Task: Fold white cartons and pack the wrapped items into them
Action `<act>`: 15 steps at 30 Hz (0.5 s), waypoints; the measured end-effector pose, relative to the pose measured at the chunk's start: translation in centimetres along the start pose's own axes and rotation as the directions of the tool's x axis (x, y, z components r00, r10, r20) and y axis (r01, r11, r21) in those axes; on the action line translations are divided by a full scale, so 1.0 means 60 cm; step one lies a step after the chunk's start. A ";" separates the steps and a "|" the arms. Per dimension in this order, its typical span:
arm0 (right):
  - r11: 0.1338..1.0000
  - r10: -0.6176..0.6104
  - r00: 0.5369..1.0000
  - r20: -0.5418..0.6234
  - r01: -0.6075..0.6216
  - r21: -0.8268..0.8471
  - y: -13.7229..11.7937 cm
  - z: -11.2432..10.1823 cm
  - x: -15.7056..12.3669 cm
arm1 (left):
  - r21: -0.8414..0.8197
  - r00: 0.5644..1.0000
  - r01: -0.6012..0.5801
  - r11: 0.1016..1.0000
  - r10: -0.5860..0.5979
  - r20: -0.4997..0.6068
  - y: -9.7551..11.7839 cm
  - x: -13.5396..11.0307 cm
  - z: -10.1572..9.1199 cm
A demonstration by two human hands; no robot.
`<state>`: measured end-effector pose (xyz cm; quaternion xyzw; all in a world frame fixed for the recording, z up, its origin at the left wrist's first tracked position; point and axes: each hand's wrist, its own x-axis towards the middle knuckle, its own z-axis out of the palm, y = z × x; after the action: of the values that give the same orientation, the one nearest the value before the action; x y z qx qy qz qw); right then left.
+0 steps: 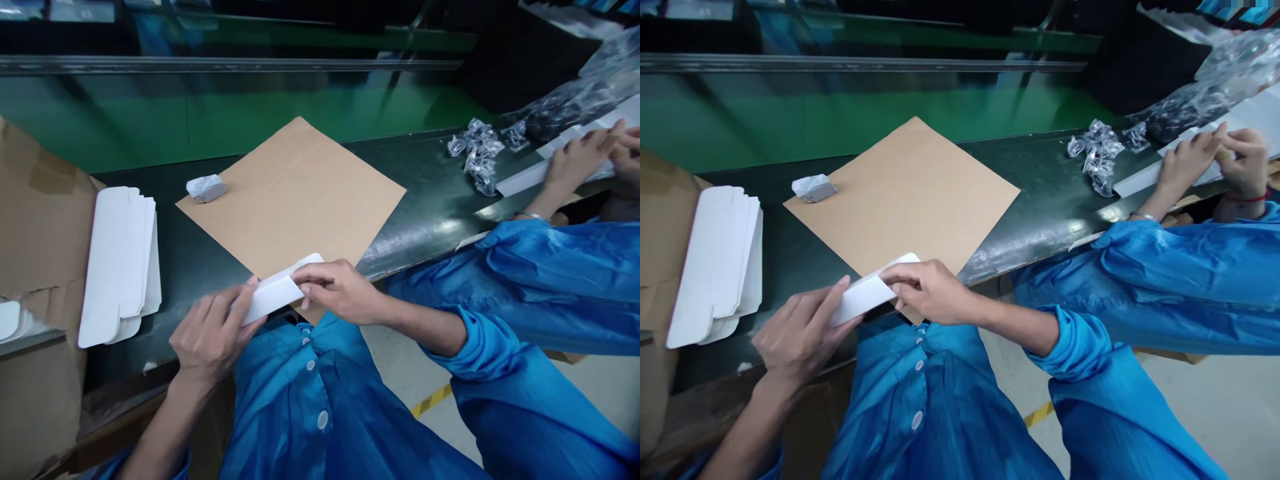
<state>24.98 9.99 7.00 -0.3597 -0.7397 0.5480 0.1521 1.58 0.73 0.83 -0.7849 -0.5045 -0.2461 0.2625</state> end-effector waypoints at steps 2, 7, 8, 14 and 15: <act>0.998 0.034 0.965 0.261 -0.049 0.051 -0.005 0.003 -0.001 | 0.032 0.998 0.067 0.997 -0.067 -0.020 0.013 0.000 0.007; 0.989 0.124 0.992 -0.005 -0.123 0.076 -0.005 -0.035 0.007 | -0.030 0.978 0.195 0.980 -0.192 0.081 0.055 0.024 0.011; 0.992 0.125 0.986 -0.112 -0.124 0.011 -0.004 -0.068 0.003 | -0.052 0.969 0.232 0.971 -0.226 0.095 0.053 0.028 0.008; 0.776 0.343 0.750 -0.565 -0.565 -0.279 0.051 -0.431 -0.021 | 0.241 0.716 0.623 0.744 -0.666 0.208 -0.072 -0.024 -0.022; 0.704 0.357 0.704 -0.614 -0.635 -0.318 0.064 -0.475 -0.018 | 0.290 0.656 0.648 0.704 -0.710 0.257 -0.092 -0.038 -0.025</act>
<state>44.76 29.79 13.74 -0.7100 -0.6578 0.2376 0.0815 -4.53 0.20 1.39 -0.5428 -0.8192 -0.1380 0.1239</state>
